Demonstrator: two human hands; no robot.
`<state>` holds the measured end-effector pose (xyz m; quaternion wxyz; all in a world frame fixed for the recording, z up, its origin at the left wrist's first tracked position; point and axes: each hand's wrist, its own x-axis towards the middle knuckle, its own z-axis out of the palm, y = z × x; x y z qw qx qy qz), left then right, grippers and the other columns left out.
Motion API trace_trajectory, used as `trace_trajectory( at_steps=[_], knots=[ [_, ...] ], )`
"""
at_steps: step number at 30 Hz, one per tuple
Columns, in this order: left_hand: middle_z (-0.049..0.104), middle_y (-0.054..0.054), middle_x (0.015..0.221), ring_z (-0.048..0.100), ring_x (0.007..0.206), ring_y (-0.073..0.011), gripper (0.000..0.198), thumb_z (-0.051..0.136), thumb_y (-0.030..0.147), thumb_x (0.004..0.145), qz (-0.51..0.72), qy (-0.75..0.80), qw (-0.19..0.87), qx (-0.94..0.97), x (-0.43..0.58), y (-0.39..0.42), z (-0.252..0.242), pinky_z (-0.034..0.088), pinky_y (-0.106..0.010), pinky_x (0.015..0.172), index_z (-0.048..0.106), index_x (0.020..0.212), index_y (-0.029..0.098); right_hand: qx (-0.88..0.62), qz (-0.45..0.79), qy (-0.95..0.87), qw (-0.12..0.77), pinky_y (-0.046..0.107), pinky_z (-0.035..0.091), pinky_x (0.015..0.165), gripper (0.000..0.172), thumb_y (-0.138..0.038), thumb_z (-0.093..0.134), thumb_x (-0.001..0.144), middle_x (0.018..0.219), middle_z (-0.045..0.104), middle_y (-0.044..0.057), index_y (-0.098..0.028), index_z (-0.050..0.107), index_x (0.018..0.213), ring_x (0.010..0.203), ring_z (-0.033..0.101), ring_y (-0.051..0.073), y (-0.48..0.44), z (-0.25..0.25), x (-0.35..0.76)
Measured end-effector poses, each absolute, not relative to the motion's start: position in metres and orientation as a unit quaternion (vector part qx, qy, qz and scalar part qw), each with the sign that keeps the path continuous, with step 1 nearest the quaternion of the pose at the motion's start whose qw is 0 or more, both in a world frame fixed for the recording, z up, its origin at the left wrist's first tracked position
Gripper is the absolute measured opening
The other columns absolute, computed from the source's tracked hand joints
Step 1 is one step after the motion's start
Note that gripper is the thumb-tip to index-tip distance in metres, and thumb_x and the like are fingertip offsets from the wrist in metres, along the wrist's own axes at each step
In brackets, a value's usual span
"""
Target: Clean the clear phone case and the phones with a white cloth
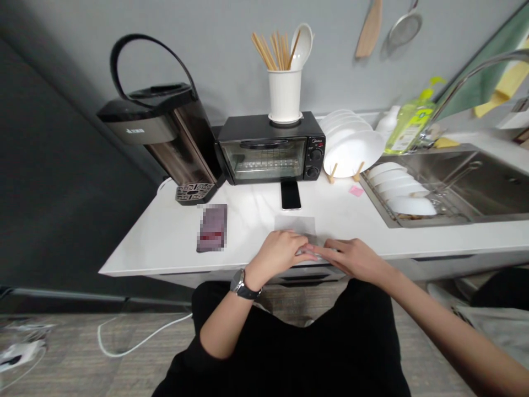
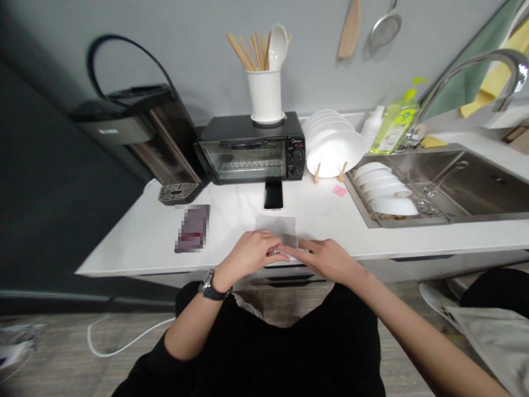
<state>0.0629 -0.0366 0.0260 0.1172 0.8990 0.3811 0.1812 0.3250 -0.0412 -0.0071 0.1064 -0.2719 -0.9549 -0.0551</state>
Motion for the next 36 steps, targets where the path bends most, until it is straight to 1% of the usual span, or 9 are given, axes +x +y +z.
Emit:
trace_trajectory(
  at_steps=[7, 10, 15, 18, 21, 25, 29, 33, 36],
  knots=[
    [0.069, -0.003, 0.071, 0.066, 0.07, -0.0192, 0.055, 0.058, 0.067, 0.096, 0.114, 0.347, 0.128, 0.922, 0.074, -0.034, 0.025, 0.034, -0.03, 0.06, 0.062, 0.068, 0.019, -0.243, 0.027, -0.959, 0.142, 0.027, 0.048, 0.062, 0.052, -0.025, 0.039, 0.11, 0.095, 0.07, 0.004, -0.03, 0.034, 0.161, 0.078, 0.069, 0.019, -0.049, -0.014, 0.315],
    [0.066, -0.002, 0.068, 0.065, 0.068, -0.0188, 0.054, 0.059, 0.065, 0.096, 0.114, 0.363, 0.145, 0.913, 0.079, -0.034, 0.024, 0.034, -0.03, 0.06, 0.061, 0.066, 0.02, -0.252, 0.114, -0.944, 0.183, 0.029, 0.053, 0.071, 0.047, -0.03, 0.037, 0.111, 0.107, 0.073, 0.007, -0.03, 0.039, 0.158, 0.086, 0.072, 0.02, -0.052, -0.023, 0.309],
    [0.071, 0.001, 0.089, 0.067, 0.077, -0.0176, 0.028, 0.059, 0.052, 0.101, 0.26, 0.45, 0.198, 0.831, 0.077, -0.036, 0.02, 0.048, -0.029, 0.069, 0.064, 0.11, 0.026, -0.318, 0.188, -0.887, 0.278, 0.038, 0.057, 0.089, 0.039, -0.039, 0.044, 0.109, 0.129, 0.07, 0.012, -0.028, 0.049, 0.146, 0.108, 0.072, 0.026, -0.034, -0.032, 0.306],
    [0.072, -0.005, 0.111, 0.068, 0.102, -0.0219, 0.025, 0.048, 0.039, 0.108, 0.302, 0.492, 0.135, 0.805, 0.061, -0.033, 0.008, 0.052, -0.036, 0.092, 0.063, 0.122, 0.025, -0.383, 0.204, -0.823, 0.366, 0.043, 0.055, 0.096, 0.05, -0.045, 0.046, 0.107, 0.132, 0.065, 0.014, -0.028, 0.037, 0.153, 0.11, 0.069, 0.027, 0.002, -0.033, 0.312],
    [0.063, -0.008, 0.143, 0.056, 0.133, -0.0273, 0.036, 0.053, 0.037, 0.106, 0.255, 0.48, 0.072, 0.836, 0.039, -0.03, -0.01, 0.043, -0.045, 0.116, 0.059, 0.139, 0.025, -0.403, 0.237, -0.77, 0.435, 0.043, 0.057, 0.093, 0.068, -0.048, 0.042, 0.106, 0.125, 0.062, 0.012, -0.027, 0.01, 0.163, 0.102, 0.068, 0.024, 0.048, -0.036, 0.318],
    [0.056, -0.009, 0.154, 0.049, 0.141, -0.0294, 0.051, 0.06, 0.048, 0.101, 0.21, 0.481, 0.061, 0.849, 0.024, -0.034, -0.03, 0.039, -0.049, 0.121, 0.055, 0.147, 0.027, -0.416, 0.232, -0.728, 0.494, 0.041, 0.058, 0.088, 0.091, -0.051, 0.051, 0.099, 0.113, 0.06, 0.009, -0.022, -0.005, 0.165, 0.099, 0.065, 0.024, 0.101, -0.048, 0.32],
    [0.052, -0.011, 0.157, 0.047, 0.142, -0.0317, 0.058, 0.06, 0.053, 0.099, 0.23, 0.507, 0.05, 0.83, 0.026, -0.041, -0.033, 0.038, -0.052, 0.122, 0.052, 0.15, 0.026, -0.451, 0.23, -0.697, 0.509, 0.044, 0.057, 0.09, 0.096, -0.051, 0.059, 0.093, 0.113, 0.06, 0.009, -0.02, 0.002, 0.165, 0.095, 0.064, 0.024, 0.125, -0.059, 0.319],
    [0.05, -0.016, 0.156, 0.048, 0.142, -0.0322, 0.061, 0.052, 0.053, 0.104, 0.271, 0.539, 0.056, 0.796, 0.028, -0.032, -0.024, 0.041, -0.051, 0.119, 0.041, 0.156, 0.022, -0.505, 0.153, -0.671, 0.521, 0.053, 0.051, 0.1, 0.107, -0.055, 0.071, 0.084, 0.135, 0.052, 0.018, -0.019, 0.008, 0.163, 0.112, 0.06, 0.031, 0.11, -0.063, 0.322],
    [0.059, -0.025, 0.14, 0.058, 0.13, -0.0348, 0.073, 0.043, 0.059, 0.105, 0.252, 0.589, 0.074, 0.764, 0.036, -0.002, -0.012, 0.046, -0.049, 0.111, 0.034, 0.157, 0.007, -0.585, 0.096, -0.618, 0.516, 0.051, 0.053, 0.091, 0.081, -0.055, 0.06, 0.092, 0.131, 0.052, 0.02, -0.014, 0.028, 0.153, 0.1, 0.06, 0.029, 0.077, -0.066, 0.322]
  ],
)
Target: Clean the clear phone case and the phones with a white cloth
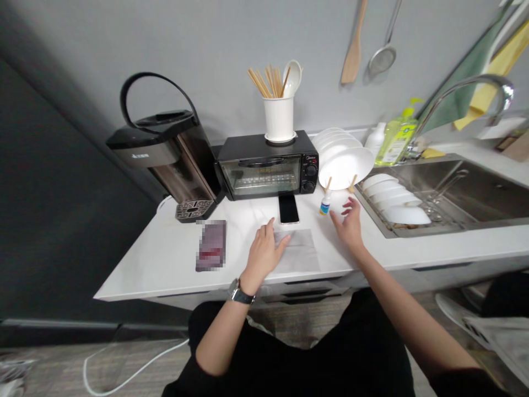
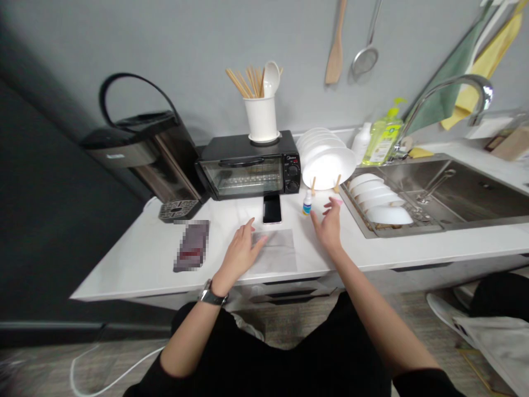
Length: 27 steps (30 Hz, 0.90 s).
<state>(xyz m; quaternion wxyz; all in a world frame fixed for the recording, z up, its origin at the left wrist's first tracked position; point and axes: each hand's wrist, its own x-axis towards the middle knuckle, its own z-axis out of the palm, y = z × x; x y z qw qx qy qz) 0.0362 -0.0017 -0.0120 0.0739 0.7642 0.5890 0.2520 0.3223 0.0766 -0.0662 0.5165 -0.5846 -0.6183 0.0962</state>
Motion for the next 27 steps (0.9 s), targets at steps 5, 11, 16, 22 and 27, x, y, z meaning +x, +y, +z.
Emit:
trace_trajectory(
  at_steps=[5, 11, 16, 22, 27],
  knots=[
    [0.062, -0.035, 0.131, 0.062, 0.123, -0.0448, 0.084, 0.04, 0.073, 0.099, 0.126, 0.696, 0.085, 0.702, 0.08, 0.077, 0.005, 0.049, -0.052, 0.099, 0.051, 0.138, 0.0, -0.583, 0.129, -0.656, 0.461, 0.039, 0.053, 0.075, 0.033, -0.043, 0.052, 0.097, 0.102, 0.063, 0.009, -0.019, 0.06, 0.118, 0.077, 0.061, 0.022, 0.035, -0.067, 0.314],
    [0.055, -0.038, 0.137, 0.051, 0.133, -0.0532, 0.077, 0.064, 0.065, 0.087, 0.105, 0.69, 0.084, 0.712, 0.093, 0.128, 0.002, 0.043, -0.06, 0.104, 0.056, 0.131, 0.001, -0.556, 0.161, -0.696, 0.425, 0.033, 0.05, 0.067, 0.023, -0.039, 0.05, 0.099, 0.084, 0.069, 0.003, -0.023, 0.066, 0.1, 0.065, 0.061, 0.019, 0.03, -0.056, 0.312],
    [0.067, -0.017, 0.132, 0.059, 0.128, -0.0379, 0.069, 0.081, 0.044, 0.072, 0.11, 0.585, 0.129, 0.793, 0.043, 0.124, 0.004, 0.048, -0.044, 0.105, 0.058, 0.131, 0.016, -0.484, 0.209, -0.738, 0.421, 0.034, 0.052, 0.073, 0.019, -0.034, 0.051, 0.099, 0.085, 0.069, 0.003, -0.024, 0.067, 0.099, 0.074, 0.065, 0.02, 0.029, -0.047, 0.299],
    [0.066, -0.01, 0.139, 0.069, 0.119, -0.0309, 0.082, 0.077, 0.037, 0.079, 0.167, 0.507, 0.134, 0.835, 0.018, 0.097, 0.001, 0.053, -0.038, 0.096, 0.039, 0.15, 0.025, -0.436, 0.262, -0.713, 0.482, 0.047, 0.045, 0.11, 0.036, -0.04, 0.053, 0.1, 0.138, 0.06, 0.015, -0.022, 0.06, 0.13, 0.129, 0.056, 0.028, 0.084, -0.034, 0.248],
    [0.066, -0.01, 0.137, 0.07, 0.114, -0.0329, 0.079, 0.077, 0.037, 0.081, 0.191, 0.469, 0.052, 0.861, 0.02, 0.087, 0.001, 0.054, -0.041, 0.095, 0.041, 0.15, 0.026, -0.426, 0.383, -0.649, 0.501, 0.046, 0.051, 0.1, 0.054, -0.064, 0.045, 0.098, 0.109, 0.075, 0.01, -0.021, 0.071, 0.118, 0.106, 0.068, 0.028, 0.139, -0.034, 0.221]
  ],
)
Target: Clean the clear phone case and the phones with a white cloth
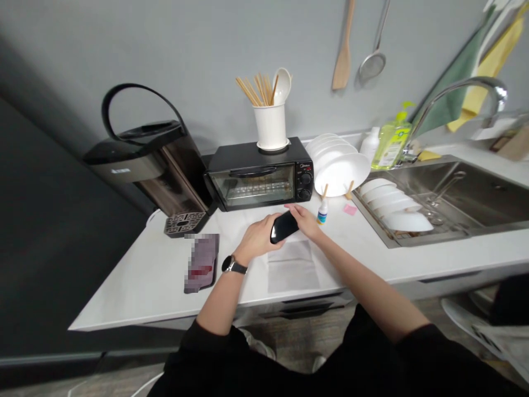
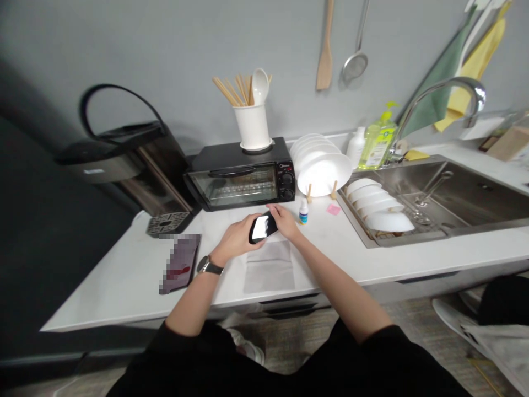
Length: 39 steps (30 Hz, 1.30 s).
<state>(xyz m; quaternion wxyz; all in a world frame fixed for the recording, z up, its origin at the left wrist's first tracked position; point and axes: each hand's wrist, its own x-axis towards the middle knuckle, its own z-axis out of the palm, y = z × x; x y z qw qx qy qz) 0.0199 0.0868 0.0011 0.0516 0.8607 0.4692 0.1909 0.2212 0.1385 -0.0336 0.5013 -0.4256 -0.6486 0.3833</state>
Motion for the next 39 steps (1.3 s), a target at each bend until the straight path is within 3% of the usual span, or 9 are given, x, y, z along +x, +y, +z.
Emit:
trace_trajectory(
  at_steps=[4, 12, 15, 19, 26, 34, 39],
  knots=[
    [0.068, -0.01, 0.124, 0.072, 0.105, -0.0325, 0.078, 0.078, 0.036, 0.079, 0.174, 0.458, 0.006, 0.872, 0.017, 0.09, 0.002, 0.054, -0.041, 0.092, 0.045, 0.149, 0.024, -0.407, 0.499, -0.584, 0.494, 0.041, 0.055, 0.084, 0.065, -0.079, 0.051, 0.087, 0.081, 0.076, 0.006, -0.02, 0.077, 0.093, 0.085, 0.071, 0.028, 0.15, -0.043, 0.216],
    [0.068, -0.01, 0.122, 0.069, 0.108, -0.0333, 0.08, 0.077, 0.032, 0.082, 0.164, 0.441, -0.019, 0.882, 0.014, 0.089, 0.004, 0.051, -0.042, 0.095, 0.043, 0.153, 0.024, -0.386, 0.636, -0.458, 0.486, 0.038, 0.056, 0.08, 0.051, -0.07, 0.069, 0.079, 0.087, 0.078, 0.007, -0.02, 0.074, 0.086, 0.091, 0.073, 0.028, 0.143, -0.04, 0.221],
    [0.067, -0.011, 0.131, 0.07, 0.11, -0.0328, 0.081, 0.078, 0.037, 0.082, 0.196, 0.467, -0.014, 0.862, 0.015, 0.089, 0.007, 0.053, -0.04, 0.092, 0.041, 0.153, 0.024, -0.367, 0.673, -0.427, 0.481, 0.038, 0.059, 0.076, 0.05, -0.07, 0.066, 0.083, 0.086, 0.078, 0.006, -0.021, 0.072, 0.089, 0.085, 0.074, 0.026, 0.138, -0.033, 0.218],
    [0.062, -0.012, 0.143, 0.069, 0.118, -0.0329, 0.087, 0.079, 0.042, 0.081, 0.25, 0.553, -0.014, 0.795, 0.02, 0.09, 0.008, 0.056, -0.036, 0.085, 0.036, 0.154, 0.023, -0.286, 0.708, -0.353, 0.542, 0.035, 0.062, 0.079, 0.039, -0.061, 0.07, 0.089, 0.09, 0.079, 0.004, -0.023, 0.071, 0.099, 0.083, 0.075, 0.022, 0.129, -0.029, 0.206],
    [0.067, -0.011, 0.129, 0.072, 0.107, -0.0294, 0.088, 0.077, 0.041, 0.082, 0.262, 0.581, -0.046, 0.769, 0.039, 0.082, -0.004, 0.059, -0.034, 0.08, 0.036, 0.157, 0.017, -0.273, 0.712, -0.307, 0.569, 0.029, 0.064, 0.067, 0.021, -0.042, 0.07, 0.095, 0.082, 0.08, 0.004, -0.022, 0.071, 0.091, 0.072, 0.076, 0.018, 0.128, -0.035, 0.204],
    [0.067, -0.011, 0.132, 0.072, 0.111, -0.0296, 0.09, 0.079, 0.043, 0.082, 0.298, 0.581, -0.015, 0.757, 0.042, 0.08, -0.007, 0.059, -0.034, 0.084, 0.035, 0.158, 0.019, -0.263, 0.764, -0.27, 0.523, 0.026, 0.064, 0.066, 0.026, -0.039, 0.055, 0.104, 0.08, 0.079, 0.004, -0.021, 0.069, 0.091, 0.069, 0.076, 0.016, 0.13, -0.031, 0.211],
    [0.061, -0.011, 0.145, 0.066, 0.125, -0.0323, 0.094, 0.086, 0.044, 0.074, 0.365, 0.553, 0.061, 0.746, 0.04, 0.081, -0.004, 0.059, -0.04, 0.095, 0.039, 0.153, 0.024, -0.249, 0.773, -0.282, 0.511, 0.026, 0.058, 0.051, 0.037, -0.042, 0.056, 0.103, 0.06, 0.069, 0.0, -0.022, 0.059, 0.071, 0.051, 0.066, 0.015, 0.127, -0.027, 0.207]
  ],
)
